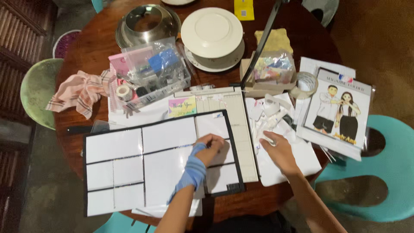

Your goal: The person assembles a magazine folder by inserting a printed illustration into a clear plastic sleeve. They use a hole punch to create holes in the sleeve and then use a stapler to attach a black binding strip to the side of the folder.

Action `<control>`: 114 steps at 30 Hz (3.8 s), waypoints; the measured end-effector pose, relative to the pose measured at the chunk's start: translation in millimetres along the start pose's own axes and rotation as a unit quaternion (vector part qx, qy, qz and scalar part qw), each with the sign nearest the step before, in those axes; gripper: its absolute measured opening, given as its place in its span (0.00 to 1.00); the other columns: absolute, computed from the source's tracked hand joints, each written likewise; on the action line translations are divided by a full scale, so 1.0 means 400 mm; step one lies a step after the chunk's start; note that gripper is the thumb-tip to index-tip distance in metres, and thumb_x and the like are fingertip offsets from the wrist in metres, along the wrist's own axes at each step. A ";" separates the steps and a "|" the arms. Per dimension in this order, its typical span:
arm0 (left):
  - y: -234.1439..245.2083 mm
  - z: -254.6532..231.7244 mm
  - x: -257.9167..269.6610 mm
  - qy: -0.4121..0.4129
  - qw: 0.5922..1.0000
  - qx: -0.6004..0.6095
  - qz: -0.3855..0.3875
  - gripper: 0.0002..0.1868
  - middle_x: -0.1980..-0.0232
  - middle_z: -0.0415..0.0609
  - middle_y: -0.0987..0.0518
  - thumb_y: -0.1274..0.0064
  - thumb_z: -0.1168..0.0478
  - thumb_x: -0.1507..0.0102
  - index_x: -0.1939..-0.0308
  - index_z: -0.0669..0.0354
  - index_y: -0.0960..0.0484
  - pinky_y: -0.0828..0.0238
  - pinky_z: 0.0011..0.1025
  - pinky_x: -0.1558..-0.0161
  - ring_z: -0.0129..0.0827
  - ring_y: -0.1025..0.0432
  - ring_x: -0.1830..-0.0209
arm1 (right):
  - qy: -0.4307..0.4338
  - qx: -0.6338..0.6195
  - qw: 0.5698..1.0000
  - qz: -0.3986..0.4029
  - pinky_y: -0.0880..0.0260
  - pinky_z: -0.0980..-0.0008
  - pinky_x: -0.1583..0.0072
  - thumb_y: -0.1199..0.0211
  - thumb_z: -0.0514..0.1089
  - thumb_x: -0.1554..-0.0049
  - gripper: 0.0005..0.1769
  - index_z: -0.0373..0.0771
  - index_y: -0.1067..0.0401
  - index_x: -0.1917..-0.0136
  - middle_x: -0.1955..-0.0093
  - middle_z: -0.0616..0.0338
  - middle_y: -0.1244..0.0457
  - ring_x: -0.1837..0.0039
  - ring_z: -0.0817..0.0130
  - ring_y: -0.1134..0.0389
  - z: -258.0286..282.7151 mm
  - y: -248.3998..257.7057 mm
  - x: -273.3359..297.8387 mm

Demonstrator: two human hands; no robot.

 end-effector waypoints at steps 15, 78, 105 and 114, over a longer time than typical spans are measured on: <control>-0.081 -0.097 -0.441 -0.220 0.774 -0.594 -0.007 0.10 0.54 0.63 0.17 0.42 0.65 0.43 0.58 0.61 0.14 0.23 0.40 0.50 0.55 0.22 0.51 | -0.127 -0.071 0.985 0.093 0.27 0.71 0.46 0.29 0.47 0.49 0.30 0.42 0.28 0.33 0.44 0.56 0.29 0.47 0.68 0.27 0.025 -0.301 -0.129; 0.087 0.122 0.122 0.028 0.996 0.083 0.008 0.07 0.68 0.43 0.20 0.48 0.63 0.35 0.60 0.61 0.16 0.30 0.24 0.66 0.23 0.29 0.69 | -0.150 -0.163 0.917 0.330 0.23 0.65 0.45 0.37 0.48 0.41 0.22 0.38 0.24 0.36 0.44 0.53 0.27 0.49 0.66 0.25 0.107 -0.407 0.155; 0.710 0.332 0.605 0.029 0.891 -0.010 -0.454 0.16 0.64 0.53 0.21 0.37 0.55 0.36 0.54 0.64 0.20 0.32 0.38 0.61 0.39 0.29 0.64 | -0.593 -0.372 0.679 0.220 0.41 0.45 0.28 0.50 0.50 0.35 0.28 0.49 0.46 0.23 0.25 0.43 0.43 0.20 0.51 0.46 -0.029 -0.477 0.540; 0.021 0.183 0.387 -0.236 0.844 -0.480 -0.023 0.29 0.47 0.55 0.21 0.45 0.51 0.43 0.38 0.56 0.25 0.33 0.56 0.52 0.52 0.26 0.49 | -0.412 -0.493 0.744 0.183 0.38 0.48 0.30 0.42 0.56 0.46 0.37 0.38 0.39 0.28 0.33 0.47 0.37 0.31 0.53 0.36 -0.210 -0.492 0.425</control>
Point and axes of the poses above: each hand's wrist, its own x-axis away from the middle knuckle, its own y-axis out of the back of the hand, z = x × y, the point moved 10 cm from there along -x, towards the middle knuckle
